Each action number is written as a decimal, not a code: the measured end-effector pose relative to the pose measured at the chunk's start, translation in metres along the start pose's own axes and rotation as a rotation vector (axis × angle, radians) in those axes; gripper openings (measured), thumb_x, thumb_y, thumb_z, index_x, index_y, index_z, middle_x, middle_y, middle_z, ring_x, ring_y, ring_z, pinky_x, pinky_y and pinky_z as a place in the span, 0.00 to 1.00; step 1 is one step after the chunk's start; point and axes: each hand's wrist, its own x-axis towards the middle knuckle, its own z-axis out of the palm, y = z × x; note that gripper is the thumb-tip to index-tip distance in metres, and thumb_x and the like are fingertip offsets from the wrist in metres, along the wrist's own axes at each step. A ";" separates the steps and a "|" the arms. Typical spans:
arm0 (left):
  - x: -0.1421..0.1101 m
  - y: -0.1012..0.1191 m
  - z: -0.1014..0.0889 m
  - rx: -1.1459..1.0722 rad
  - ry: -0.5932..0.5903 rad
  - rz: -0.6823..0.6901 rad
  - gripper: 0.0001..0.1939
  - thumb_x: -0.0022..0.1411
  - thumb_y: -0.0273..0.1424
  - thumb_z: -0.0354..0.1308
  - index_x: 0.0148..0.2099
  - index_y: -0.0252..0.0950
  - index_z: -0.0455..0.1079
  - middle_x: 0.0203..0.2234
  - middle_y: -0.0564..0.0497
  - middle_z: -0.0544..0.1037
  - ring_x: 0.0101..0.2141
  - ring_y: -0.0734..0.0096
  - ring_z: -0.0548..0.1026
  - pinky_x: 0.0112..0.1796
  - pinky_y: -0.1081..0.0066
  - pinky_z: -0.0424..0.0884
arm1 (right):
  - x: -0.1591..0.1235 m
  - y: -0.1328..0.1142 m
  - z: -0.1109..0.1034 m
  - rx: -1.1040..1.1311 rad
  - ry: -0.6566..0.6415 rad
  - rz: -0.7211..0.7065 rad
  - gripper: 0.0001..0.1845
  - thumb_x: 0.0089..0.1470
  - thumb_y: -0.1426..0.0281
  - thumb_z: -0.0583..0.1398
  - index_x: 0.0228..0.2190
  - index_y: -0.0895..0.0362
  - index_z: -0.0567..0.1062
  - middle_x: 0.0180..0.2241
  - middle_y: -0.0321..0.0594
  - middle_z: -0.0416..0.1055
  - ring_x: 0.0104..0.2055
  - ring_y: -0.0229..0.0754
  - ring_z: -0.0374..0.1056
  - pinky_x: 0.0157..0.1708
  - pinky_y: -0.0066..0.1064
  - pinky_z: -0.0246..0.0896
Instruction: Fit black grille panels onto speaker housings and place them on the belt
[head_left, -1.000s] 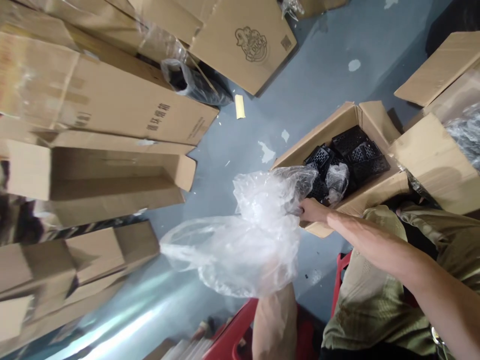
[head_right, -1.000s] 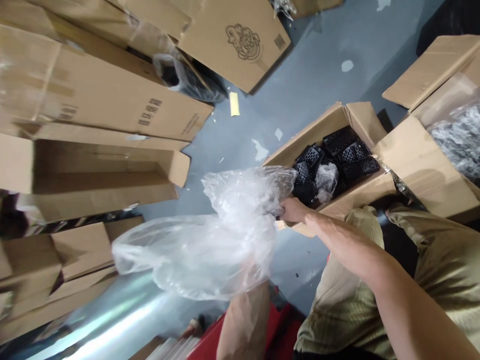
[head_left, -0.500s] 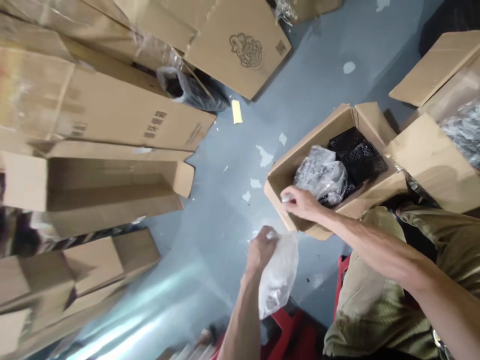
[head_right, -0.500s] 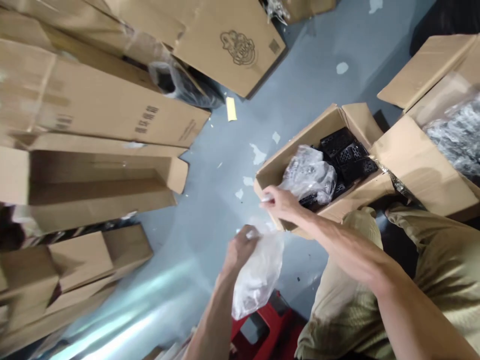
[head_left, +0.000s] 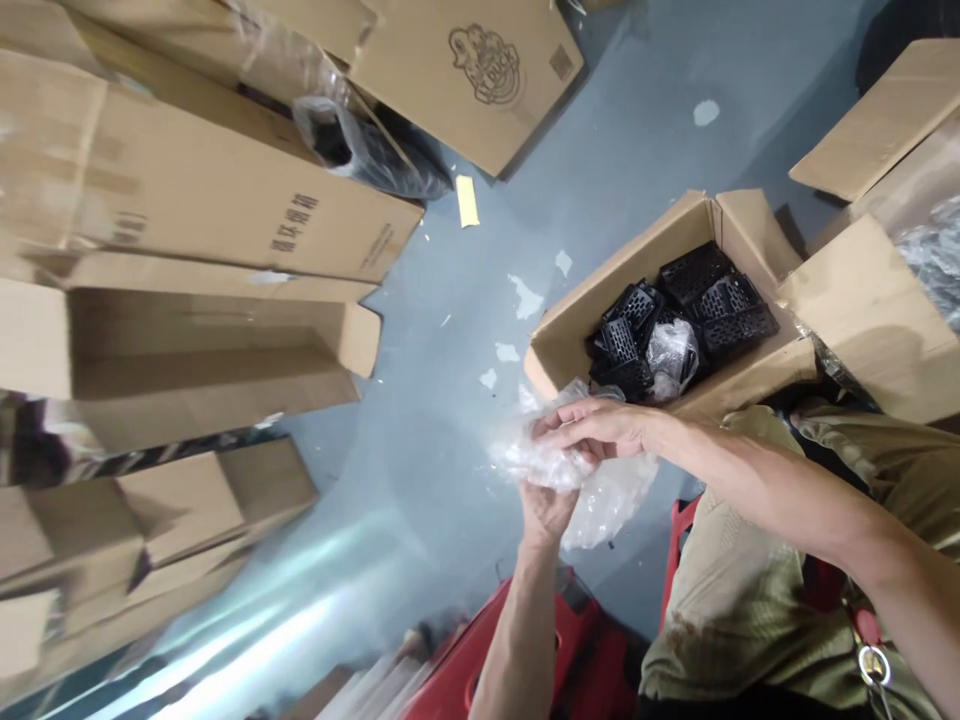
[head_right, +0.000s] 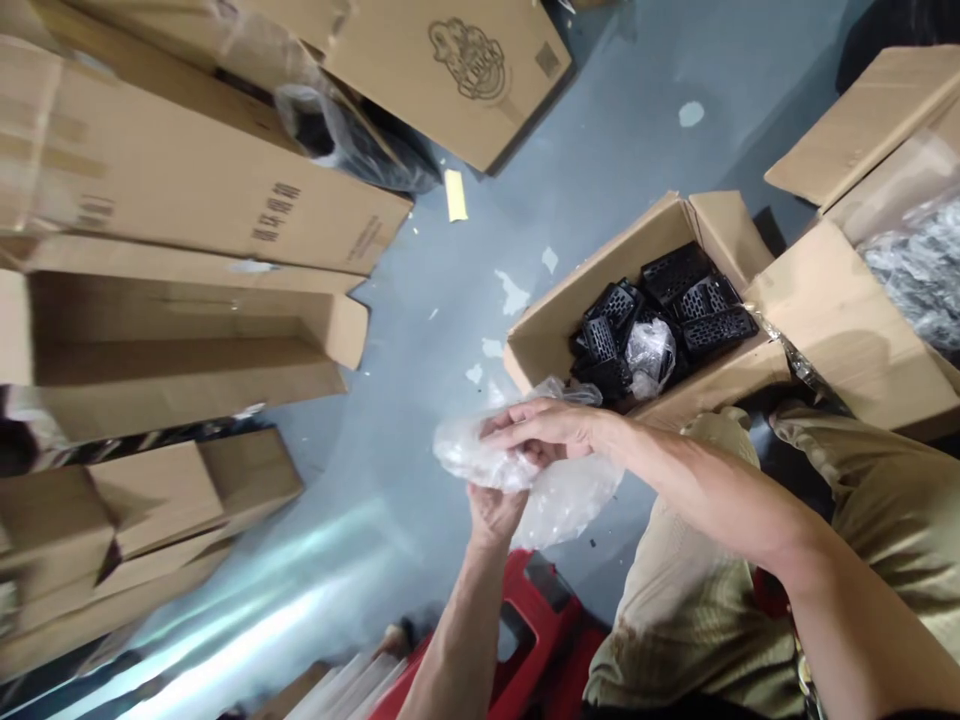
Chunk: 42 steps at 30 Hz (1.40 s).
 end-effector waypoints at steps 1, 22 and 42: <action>-0.002 0.004 -0.002 -0.047 0.013 0.013 0.28 0.43 0.46 0.73 0.45 0.38 0.74 0.38 0.45 0.81 0.40 0.53 0.80 0.46 0.58 0.79 | 0.000 -0.001 0.001 0.015 0.027 0.004 0.05 0.61 0.74 0.69 0.38 0.57 0.77 0.22 0.26 0.66 0.17 0.27 0.58 0.19 0.18 0.57; -0.065 -0.011 -0.003 0.187 0.055 -0.318 0.15 0.46 0.40 0.53 0.37 0.42 0.64 0.23 0.57 0.67 0.26 0.65 0.67 0.31 0.67 0.66 | 0.000 -0.011 -0.219 -1.672 0.781 0.242 0.18 0.64 0.85 0.55 0.46 0.66 0.84 0.59 0.68 0.74 0.58 0.56 0.73 0.61 0.49 0.55; -0.027 -0.004 0.015 0.078 -0.035 -0.229 0.20 0.52 0.37 0.58 0.48 0.40 0.65 0.33 0.50 0.80 0.38 0.53 0.80 0.43 0.59 0.74 | -0.109 -0.117 -0.113 -1.390 1.033 -0.366 0.08 0.53 0.64 0.68 0.31 0.57 0.81 0.35 0.43 0.82 0.38 0.45 0.76 0.41 0.32 0.69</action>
